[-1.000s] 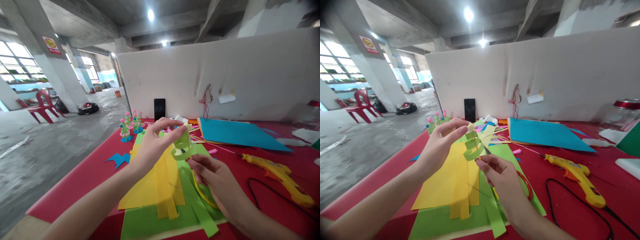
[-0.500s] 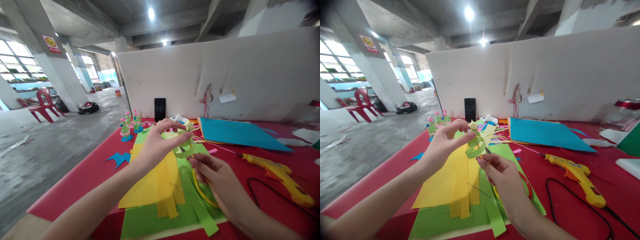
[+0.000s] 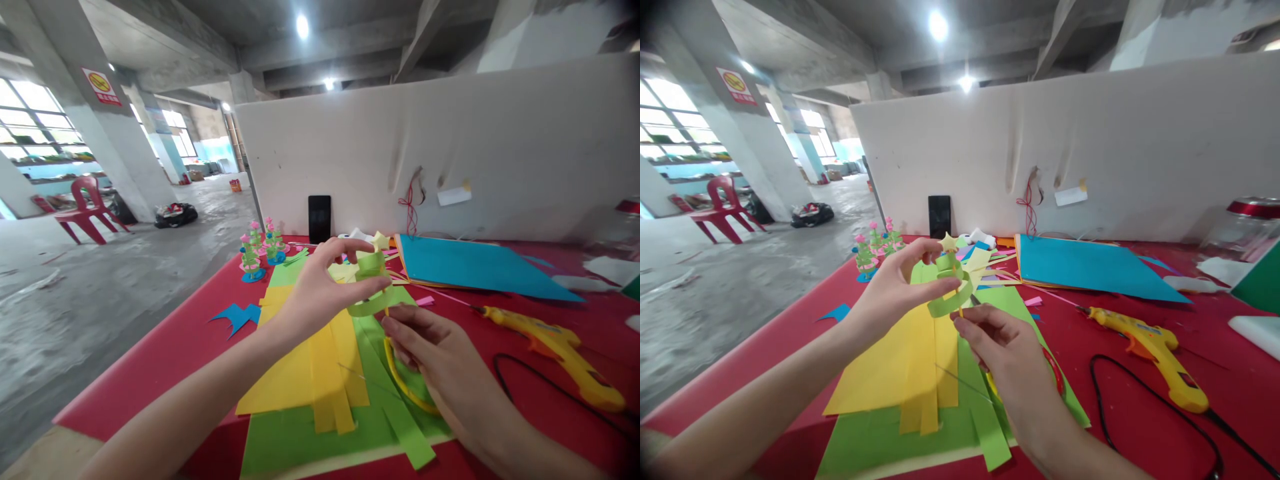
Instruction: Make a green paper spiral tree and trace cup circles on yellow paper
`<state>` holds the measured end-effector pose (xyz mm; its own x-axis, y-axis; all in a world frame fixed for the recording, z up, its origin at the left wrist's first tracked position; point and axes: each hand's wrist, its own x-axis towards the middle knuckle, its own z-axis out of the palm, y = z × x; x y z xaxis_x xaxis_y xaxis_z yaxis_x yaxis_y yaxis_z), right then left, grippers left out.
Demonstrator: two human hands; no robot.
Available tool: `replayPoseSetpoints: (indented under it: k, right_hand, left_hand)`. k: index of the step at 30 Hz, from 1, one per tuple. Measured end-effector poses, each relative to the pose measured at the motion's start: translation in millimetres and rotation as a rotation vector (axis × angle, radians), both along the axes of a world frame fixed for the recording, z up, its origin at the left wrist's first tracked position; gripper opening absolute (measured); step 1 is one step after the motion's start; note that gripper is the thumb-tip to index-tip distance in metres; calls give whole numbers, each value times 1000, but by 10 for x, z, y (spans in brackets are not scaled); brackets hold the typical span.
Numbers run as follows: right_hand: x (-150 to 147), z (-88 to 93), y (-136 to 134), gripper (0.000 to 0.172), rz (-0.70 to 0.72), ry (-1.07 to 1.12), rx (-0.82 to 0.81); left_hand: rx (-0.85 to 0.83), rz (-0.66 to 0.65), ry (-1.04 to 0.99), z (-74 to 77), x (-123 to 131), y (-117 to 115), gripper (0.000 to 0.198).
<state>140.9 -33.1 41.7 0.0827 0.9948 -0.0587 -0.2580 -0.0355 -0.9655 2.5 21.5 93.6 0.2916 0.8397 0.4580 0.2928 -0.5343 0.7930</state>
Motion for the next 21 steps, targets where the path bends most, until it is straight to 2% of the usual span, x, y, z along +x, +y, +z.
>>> replayPoseSetpoints:
  k: [9,14,21]
  right_hand:
    - [-4,7,0,22,3,-14,55]
    - [-9,27,-4,22,-4,59,-16]
    - [-10,71,4,22,-14,56,-17]
  left_hand:
    - [-64,-36,-58,-9,-11,29,34]
    - [-112,-63,-63,-26,-2,48,37]
    - [-67,-69,23,-75,35,37,54]
